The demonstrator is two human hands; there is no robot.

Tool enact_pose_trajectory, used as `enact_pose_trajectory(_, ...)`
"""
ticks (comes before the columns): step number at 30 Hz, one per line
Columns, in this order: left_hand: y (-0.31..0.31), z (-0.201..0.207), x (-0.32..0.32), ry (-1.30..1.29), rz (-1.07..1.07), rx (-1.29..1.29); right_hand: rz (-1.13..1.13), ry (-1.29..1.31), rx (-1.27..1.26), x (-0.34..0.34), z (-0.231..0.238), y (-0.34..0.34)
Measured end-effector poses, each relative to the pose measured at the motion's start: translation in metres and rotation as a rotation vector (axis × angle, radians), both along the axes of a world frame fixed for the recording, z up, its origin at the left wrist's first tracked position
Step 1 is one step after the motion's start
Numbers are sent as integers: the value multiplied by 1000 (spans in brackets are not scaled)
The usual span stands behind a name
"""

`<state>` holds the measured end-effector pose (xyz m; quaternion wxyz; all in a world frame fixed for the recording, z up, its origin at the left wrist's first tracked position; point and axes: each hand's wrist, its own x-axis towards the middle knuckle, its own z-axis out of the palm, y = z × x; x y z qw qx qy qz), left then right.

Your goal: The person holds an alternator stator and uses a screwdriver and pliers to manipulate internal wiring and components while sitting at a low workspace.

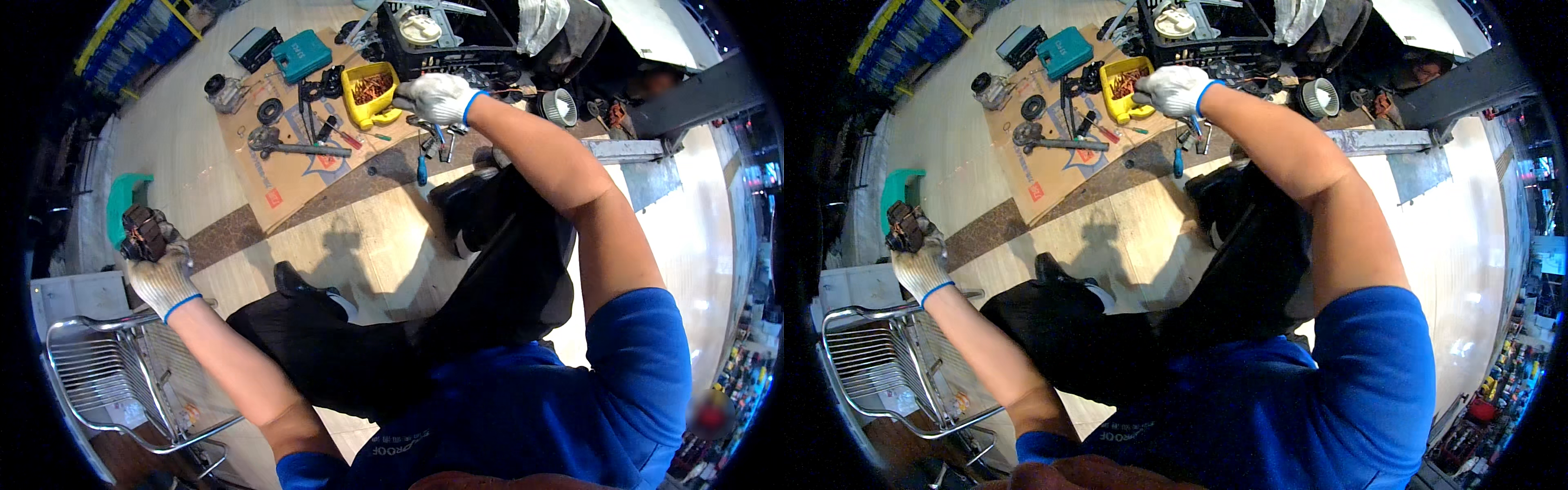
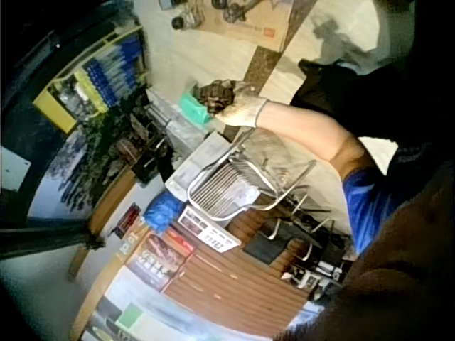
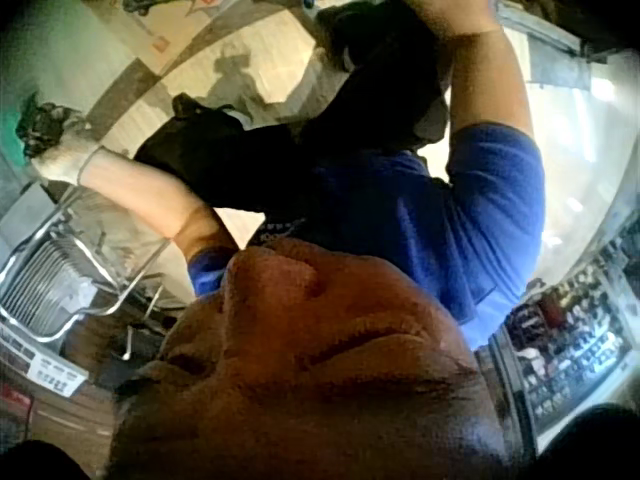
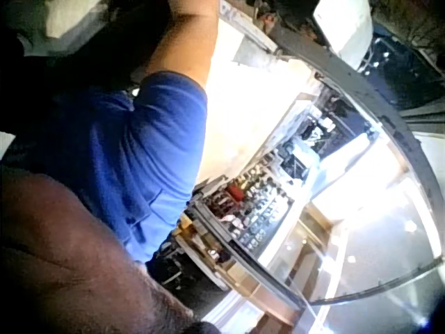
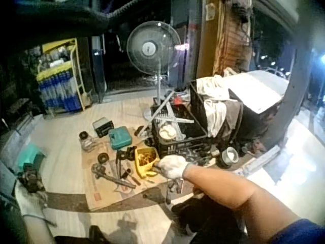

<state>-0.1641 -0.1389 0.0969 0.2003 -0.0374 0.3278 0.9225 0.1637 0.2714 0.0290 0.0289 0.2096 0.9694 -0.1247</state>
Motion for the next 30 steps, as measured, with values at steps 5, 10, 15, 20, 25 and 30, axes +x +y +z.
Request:
enact_pose_trajectory(5, 7, -5, -12, -51, 169, -69, 29, 249, -14, 15, -6, 17)
enact_pose_trajectory(10, -70, -30, -93, -22, 159, 22, -48, 252, 35, -1, 14, 31)
enact_pose_trajectory(15, -57, -37, -91, -82, 193, -12, -76, 363, 125, 20, -2, 63)
enact_pose_trajectory(20, -43, -35, -77, -97, 246, -9, -53, 309, 7, 34, 4, 74)
enact_pose_trajectory(25, -73, -31, -75, -106, 194, -82, -24, 75, -43, 25, 18, 47)
enact_pose_trajectory(30, -75, -38, -59, -44, 11, -238, 43, 77, 125, 34, -12, 59)
